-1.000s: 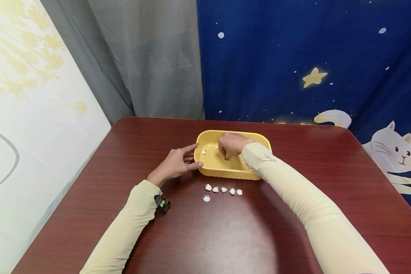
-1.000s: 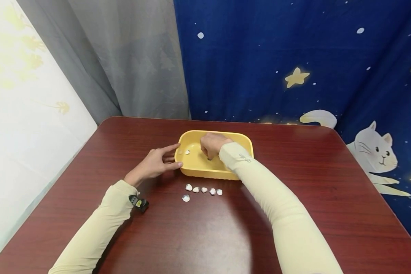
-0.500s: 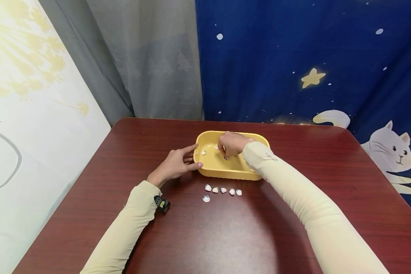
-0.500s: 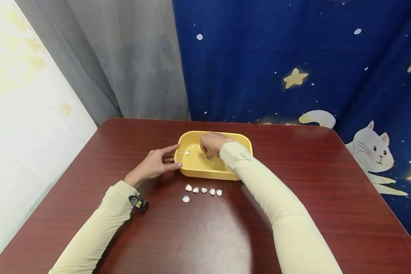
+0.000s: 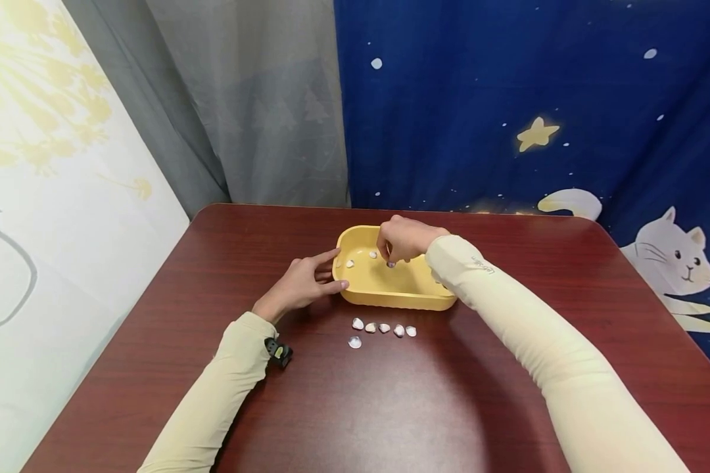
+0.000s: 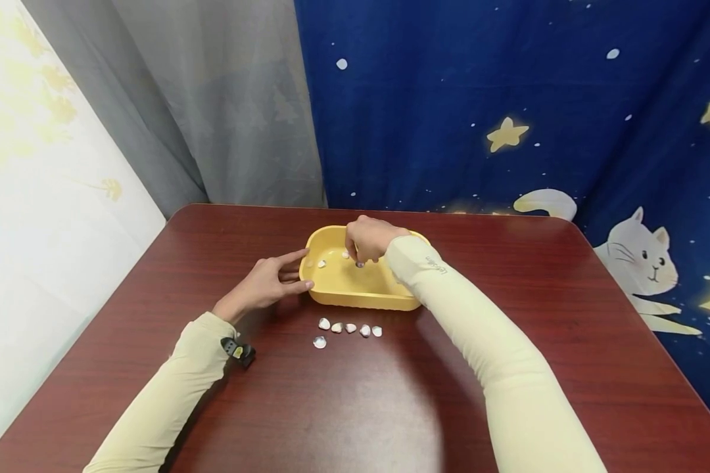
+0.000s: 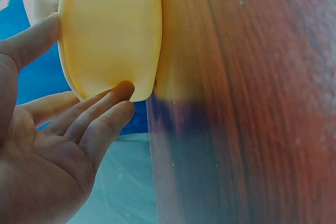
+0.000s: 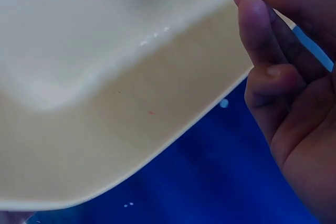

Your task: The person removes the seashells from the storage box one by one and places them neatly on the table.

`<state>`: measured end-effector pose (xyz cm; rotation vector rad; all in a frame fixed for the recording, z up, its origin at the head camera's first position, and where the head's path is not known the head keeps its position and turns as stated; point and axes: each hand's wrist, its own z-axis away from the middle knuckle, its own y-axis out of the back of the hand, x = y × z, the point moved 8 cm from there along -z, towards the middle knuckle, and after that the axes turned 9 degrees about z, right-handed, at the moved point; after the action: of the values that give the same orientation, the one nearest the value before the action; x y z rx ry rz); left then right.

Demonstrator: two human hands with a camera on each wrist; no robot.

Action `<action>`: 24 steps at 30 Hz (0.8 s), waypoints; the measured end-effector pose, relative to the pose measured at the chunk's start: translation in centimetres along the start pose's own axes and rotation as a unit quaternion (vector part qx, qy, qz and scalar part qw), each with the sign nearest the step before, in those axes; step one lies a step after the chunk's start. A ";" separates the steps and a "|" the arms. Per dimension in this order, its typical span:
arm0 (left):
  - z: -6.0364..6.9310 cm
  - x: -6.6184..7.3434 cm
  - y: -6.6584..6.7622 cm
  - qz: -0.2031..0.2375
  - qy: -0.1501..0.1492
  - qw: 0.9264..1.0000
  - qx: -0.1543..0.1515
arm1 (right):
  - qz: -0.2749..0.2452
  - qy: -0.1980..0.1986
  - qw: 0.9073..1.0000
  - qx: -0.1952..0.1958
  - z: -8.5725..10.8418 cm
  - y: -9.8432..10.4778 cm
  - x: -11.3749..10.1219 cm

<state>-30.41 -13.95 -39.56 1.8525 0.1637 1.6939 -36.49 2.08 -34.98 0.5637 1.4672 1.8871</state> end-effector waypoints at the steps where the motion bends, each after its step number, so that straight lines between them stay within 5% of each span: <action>1: 0.0 0.0 0.0 0.000 0.000 1.000 0.000 | -0.001 0.003 1.000 0.001 0.2 0.2 -0.1; 14: 0.1 -0.3 0.0 0.004 0.006 1.000 -0.002 | -0.032 0.055 0.997 0.034 2.6 1.3 -1.9; 24: 0.1 -0.2 0.0 0.013 0.001 1.000 -0.001 | -0.027 0.094 0.991 0.095 4.9 2.1 -3.7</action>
<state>-30.37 -14.08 -39.74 1.8592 0.1384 1.7125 -31.11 2.39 -31.39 0.4373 1.7810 1.8094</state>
